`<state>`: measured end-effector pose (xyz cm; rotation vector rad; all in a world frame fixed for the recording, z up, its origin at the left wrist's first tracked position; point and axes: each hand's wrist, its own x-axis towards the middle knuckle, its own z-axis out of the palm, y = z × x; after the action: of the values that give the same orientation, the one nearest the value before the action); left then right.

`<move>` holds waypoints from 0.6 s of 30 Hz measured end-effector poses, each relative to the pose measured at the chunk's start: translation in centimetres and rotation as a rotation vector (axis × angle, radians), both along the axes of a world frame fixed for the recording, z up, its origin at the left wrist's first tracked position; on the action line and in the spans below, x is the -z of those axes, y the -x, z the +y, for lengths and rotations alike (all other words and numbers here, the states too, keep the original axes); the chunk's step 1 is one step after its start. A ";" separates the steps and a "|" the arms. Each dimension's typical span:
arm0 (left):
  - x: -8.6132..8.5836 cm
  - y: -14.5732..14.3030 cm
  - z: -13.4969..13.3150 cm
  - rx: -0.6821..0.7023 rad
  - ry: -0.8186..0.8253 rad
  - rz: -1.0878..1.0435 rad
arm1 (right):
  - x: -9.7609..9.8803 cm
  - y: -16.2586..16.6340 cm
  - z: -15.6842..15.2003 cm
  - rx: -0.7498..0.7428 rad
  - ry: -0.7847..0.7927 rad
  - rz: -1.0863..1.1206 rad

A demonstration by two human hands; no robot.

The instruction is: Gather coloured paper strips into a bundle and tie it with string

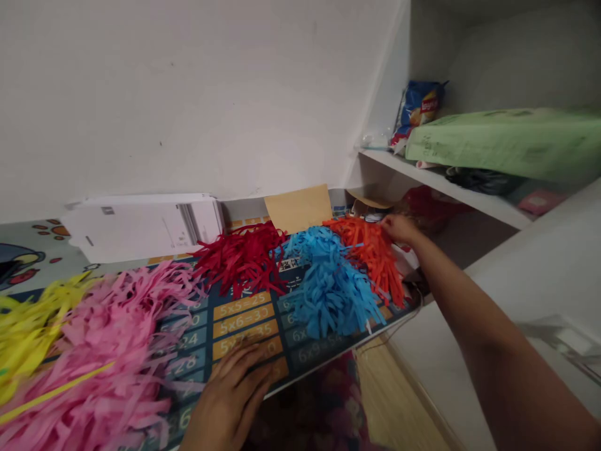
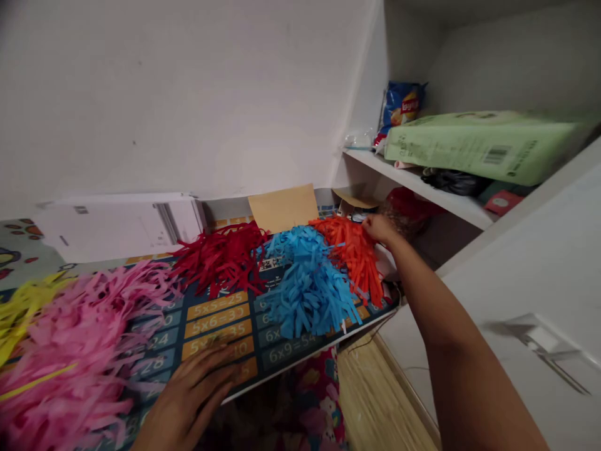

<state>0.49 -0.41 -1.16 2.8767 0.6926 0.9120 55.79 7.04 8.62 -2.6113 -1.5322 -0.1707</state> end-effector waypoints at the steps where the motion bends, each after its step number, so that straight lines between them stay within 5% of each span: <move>1: 0.0 0.1 -0.1 -0.005 0.021 0.005 | -1.3 0.2 0.0 0.015 -0.027 -0.032; 9: 0.3 0.0 -0.8 -0.022 0.073 0.000 | -10.0 3.6 0.7 -0.049 -0.149 -0.254; 18: -0.8 -2.0 0.4 0.054 0.163 0.019 | -10.6 7.7 3.6 -0.133 -0.070 -0.284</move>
<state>2.48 0.01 -0.32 2.7497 0.6540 0.7839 48.04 10.67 19.21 -2.5049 -1.7434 -0.5943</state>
